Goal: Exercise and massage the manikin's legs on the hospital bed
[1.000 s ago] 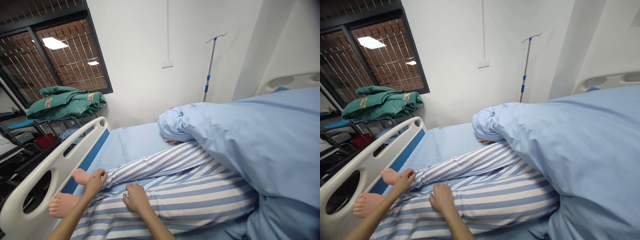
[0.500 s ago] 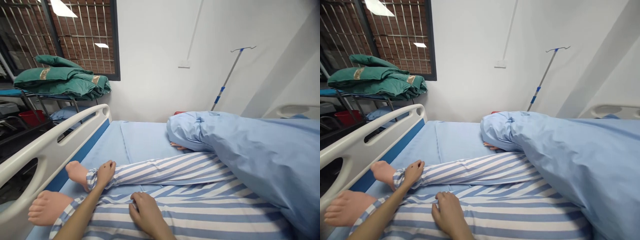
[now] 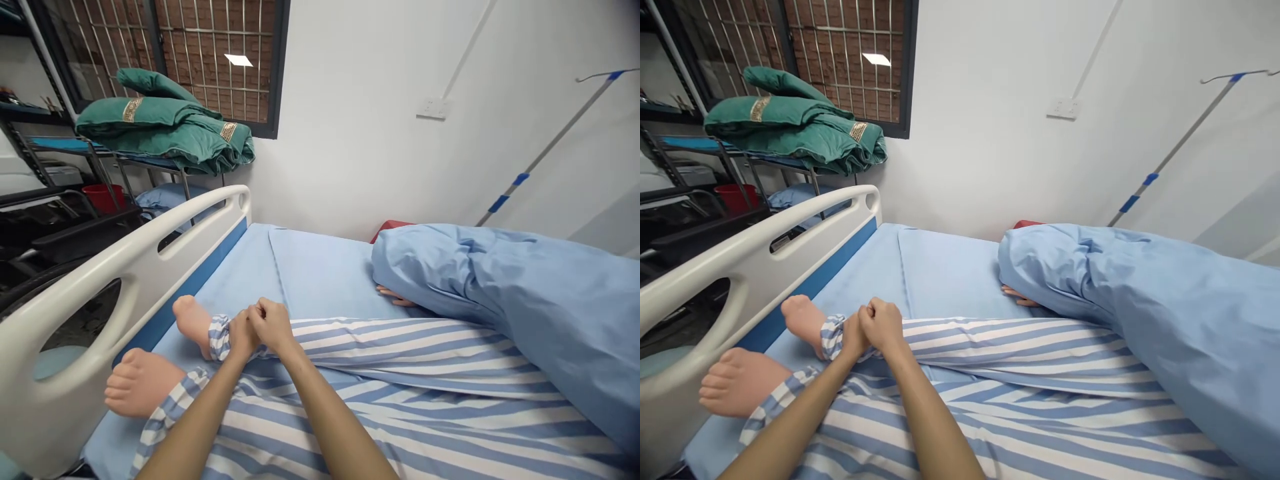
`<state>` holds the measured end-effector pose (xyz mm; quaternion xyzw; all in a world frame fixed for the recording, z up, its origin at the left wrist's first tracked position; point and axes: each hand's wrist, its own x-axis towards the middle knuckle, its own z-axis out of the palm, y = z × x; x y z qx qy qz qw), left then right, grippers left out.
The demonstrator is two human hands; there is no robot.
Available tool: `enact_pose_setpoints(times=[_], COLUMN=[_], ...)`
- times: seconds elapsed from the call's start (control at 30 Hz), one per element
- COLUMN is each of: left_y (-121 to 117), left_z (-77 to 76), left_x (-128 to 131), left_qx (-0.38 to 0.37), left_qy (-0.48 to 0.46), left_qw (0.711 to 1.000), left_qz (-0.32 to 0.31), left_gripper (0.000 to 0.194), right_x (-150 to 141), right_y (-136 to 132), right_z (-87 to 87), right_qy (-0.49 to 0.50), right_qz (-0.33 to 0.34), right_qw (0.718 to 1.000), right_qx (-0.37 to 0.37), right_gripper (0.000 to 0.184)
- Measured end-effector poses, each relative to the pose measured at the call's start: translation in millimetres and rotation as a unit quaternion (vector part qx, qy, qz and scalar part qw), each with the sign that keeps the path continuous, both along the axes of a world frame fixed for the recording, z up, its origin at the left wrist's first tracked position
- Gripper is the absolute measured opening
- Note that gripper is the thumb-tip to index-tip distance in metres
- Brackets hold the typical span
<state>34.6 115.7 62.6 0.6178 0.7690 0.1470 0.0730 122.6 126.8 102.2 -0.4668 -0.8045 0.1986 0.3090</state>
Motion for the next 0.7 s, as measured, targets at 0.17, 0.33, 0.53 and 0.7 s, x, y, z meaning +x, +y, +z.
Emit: enact_pose_setpoints(times=[0.17,0.33,0.53,0.7], left_y=[0,-2,5,21], left_z=[-1.9,-3.8,5.2,25.2], left_x=[6,6,1,10], left_qx=[0.042,0.054,0.080,0.174], left_qy=[0.035,0.041,-0.064,-0.279], left_qw=[0.998,0.998,0.994,0.944], left_qz=[0.006,-0.001,0.029,0.043], left_gripper=[0.024,0.023,0.027,0.031], right_x=[-2,4,4,8], right_y=[23,22,23,32], right_z=[-40.2,-44.4,-39.3,-37.2], right_qy=[0.089,0.142,0.235,0.353], right_qz=[-0.048,-0.015,0.016,0.030], right_qw=[0.994,0.989,0.969,0.924], right_qx=[-0.035,-0.034,-0.080,-0.142], right_gripper=[0.034,0.034,0.037,0.042])
